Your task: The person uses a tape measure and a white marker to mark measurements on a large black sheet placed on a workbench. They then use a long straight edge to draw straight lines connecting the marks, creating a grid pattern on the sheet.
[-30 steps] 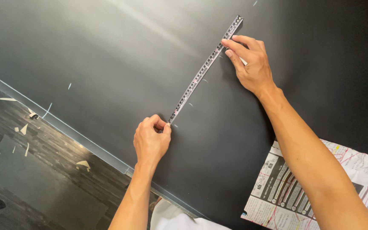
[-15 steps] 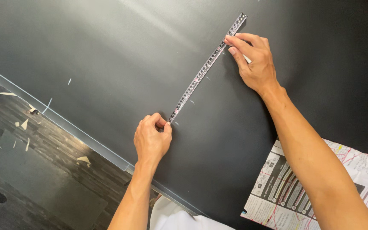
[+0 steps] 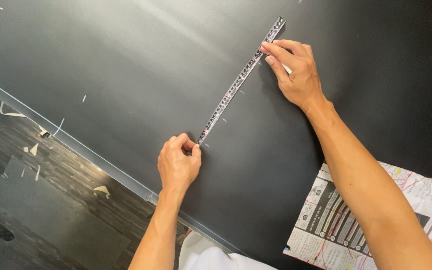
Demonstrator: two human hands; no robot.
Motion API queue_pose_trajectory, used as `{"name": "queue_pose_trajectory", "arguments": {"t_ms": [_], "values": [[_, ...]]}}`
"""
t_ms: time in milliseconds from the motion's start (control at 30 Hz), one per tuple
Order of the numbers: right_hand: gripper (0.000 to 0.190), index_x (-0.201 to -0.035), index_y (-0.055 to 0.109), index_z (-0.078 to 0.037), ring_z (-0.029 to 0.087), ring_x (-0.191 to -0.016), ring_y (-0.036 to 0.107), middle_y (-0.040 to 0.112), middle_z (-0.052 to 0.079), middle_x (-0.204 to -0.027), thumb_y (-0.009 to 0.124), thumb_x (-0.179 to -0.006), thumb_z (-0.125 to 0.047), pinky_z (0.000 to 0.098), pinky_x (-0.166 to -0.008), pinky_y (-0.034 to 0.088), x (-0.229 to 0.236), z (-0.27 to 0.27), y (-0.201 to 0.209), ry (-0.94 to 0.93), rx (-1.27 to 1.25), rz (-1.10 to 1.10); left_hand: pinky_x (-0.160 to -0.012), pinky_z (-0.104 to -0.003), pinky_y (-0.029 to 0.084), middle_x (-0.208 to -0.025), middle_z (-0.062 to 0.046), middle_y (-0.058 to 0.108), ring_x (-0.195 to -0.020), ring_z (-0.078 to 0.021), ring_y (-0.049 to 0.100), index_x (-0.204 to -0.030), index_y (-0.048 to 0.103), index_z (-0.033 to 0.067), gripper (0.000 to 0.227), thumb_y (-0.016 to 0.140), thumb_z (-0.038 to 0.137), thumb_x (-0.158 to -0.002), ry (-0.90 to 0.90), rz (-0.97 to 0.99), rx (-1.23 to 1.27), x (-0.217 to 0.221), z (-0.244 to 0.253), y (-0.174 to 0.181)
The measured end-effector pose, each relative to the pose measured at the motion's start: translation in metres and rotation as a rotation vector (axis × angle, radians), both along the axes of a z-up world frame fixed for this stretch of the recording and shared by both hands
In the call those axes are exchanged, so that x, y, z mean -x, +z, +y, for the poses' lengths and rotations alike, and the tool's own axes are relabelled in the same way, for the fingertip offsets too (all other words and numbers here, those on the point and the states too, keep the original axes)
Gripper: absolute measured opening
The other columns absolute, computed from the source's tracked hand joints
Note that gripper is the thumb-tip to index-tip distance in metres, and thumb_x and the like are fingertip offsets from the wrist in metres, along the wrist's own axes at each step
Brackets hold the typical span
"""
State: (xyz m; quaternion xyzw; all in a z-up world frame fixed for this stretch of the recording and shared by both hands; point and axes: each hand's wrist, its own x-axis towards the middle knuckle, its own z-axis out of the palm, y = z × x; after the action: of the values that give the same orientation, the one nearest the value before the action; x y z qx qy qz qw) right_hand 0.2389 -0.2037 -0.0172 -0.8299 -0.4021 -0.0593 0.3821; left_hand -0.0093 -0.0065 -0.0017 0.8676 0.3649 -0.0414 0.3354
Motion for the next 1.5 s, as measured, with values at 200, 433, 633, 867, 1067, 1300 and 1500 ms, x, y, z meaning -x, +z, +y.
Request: {"name": "queue_pose_trajectory", "arguments": {"t_ms": [200,433,633,867,1067,1300,1500], "values": [[0.03,-0.139,0.064,-0.006,0.015,-0.121,0.066,0.076,0.002,-0.122,0.06,-0.111,-0.015,0.0313,-0.109,0.046,-0.011,-0.004,0.0,-0.035,-0.22,0.386,-0.069,-0.044,0.049,-0.077,-0.004,0.062,-0.078,-0.0258,0.062,-0.074,0.062,0.0069,0.018,0.075,0.016,-0.081,-0.008,-0.012,-0.016,0.0,0.0,0.002],[0.034,-0.138,0.064,-0.007,0.012,-0.102,0.067,0.078,0.003,-0.109,0.055,-0.112,-0.025,0.0274,-0.094,0.054,-0.036,-0.011,0.023,-0.133,-0.221,0.543,-0.069,-0.044,0.05,-0.077,-0.004,0.062,-0.078,-0.0257,0.063,-0.073,0.061,0.0071,0.019,0.075,0.017,-0.082,-0.011,0.013,-0.009,-0.001,0.0,0.002],[0.026,-0.132,0.069,-0.011,0.02,-0.12,0.059,0.073,0.002,-0.118,0.062,-0.107,-0.013,0.0349,-0.102,0.05,-0.014,0.0,0.026,0.062,-0.013,0.25,-0.069,-0.045,0.049,-0.076,-0.003,0.062,-0.079,-0.0257,0.062,-0.072,0.061,0.007,0.019,0.075,0.017,-0.081,-0.013,-0.004,-0.017,-0.002,0.0,0.002],[0.027,-0.132,0.07,-0.01,0.021,-0.123,0.056,0.075,-0.001,-0.12,0.064,-0.106,-0.008,0.0365,-0.108,0.048,-0.009,0.003,0.016,0.039,0.017,0.142,-0.07,-0.044,0.05,-0.077,-0.004,0.061,-0.079,-0.0254,0.062,-0.073,0.061,0.0072,0.02,0.075,0.018,-0.082,-0.009,0.036,0.01,-0.001,0.001,0.004],[0.027,-0.133,0.07,-0.01,0.021,-0.124,0.057,0.075,0.0,-0.121,0.062,-0.108,-0.011,0.0359,-0.108,0.046,-0.01,0.0,0.009,0.036,-0.01,0.191,-0.07,-0.044,0.049,-0.077,-0.004,0.061,-0.08,-0.0255,0.062,-0.073,0.061,0.0069,0.02,0.075,0.017,-0.083,-0.015,0.024,-0.002,-0.001,0.001,0.004],[0.025,-0.133,0.071,-0.008,0.011,-0.1,0.064,0.071,0.003,-0.112,0.059,-0.114,-0.019,0.0272,-0.087,0.055,-0.054,-0.013,0.003,-0.13,-0.208,0.5,-0.071,-0.043,0.05,-0.076,-0.003,0.061,-0.079,-0.0245,0.062,-0.072,0.061,0.0076,0.019,0.074,0.017,-0.082,-0.008,0.039,0.025,-0.001,0.002,0.002],[0.017,-0.11,0.068,-0.004,0.007,-0.082,0.067,0.072,0.003,-0.093,0.066,-0.105,-0.02,0.0231,-0.068,0.055,-0.085,-0.014,0.003,-0.19,-0.17,0.611,-0.071,-0.043,0.05,-0.077,-0.003,0.061,-0.079,-0.0245,0.062,-0.072,0.061,0.0072,0.018,0.074,0.017,-0.081,-0.02,0.014,-0.01,-0.003,0.001,0.003]]}}
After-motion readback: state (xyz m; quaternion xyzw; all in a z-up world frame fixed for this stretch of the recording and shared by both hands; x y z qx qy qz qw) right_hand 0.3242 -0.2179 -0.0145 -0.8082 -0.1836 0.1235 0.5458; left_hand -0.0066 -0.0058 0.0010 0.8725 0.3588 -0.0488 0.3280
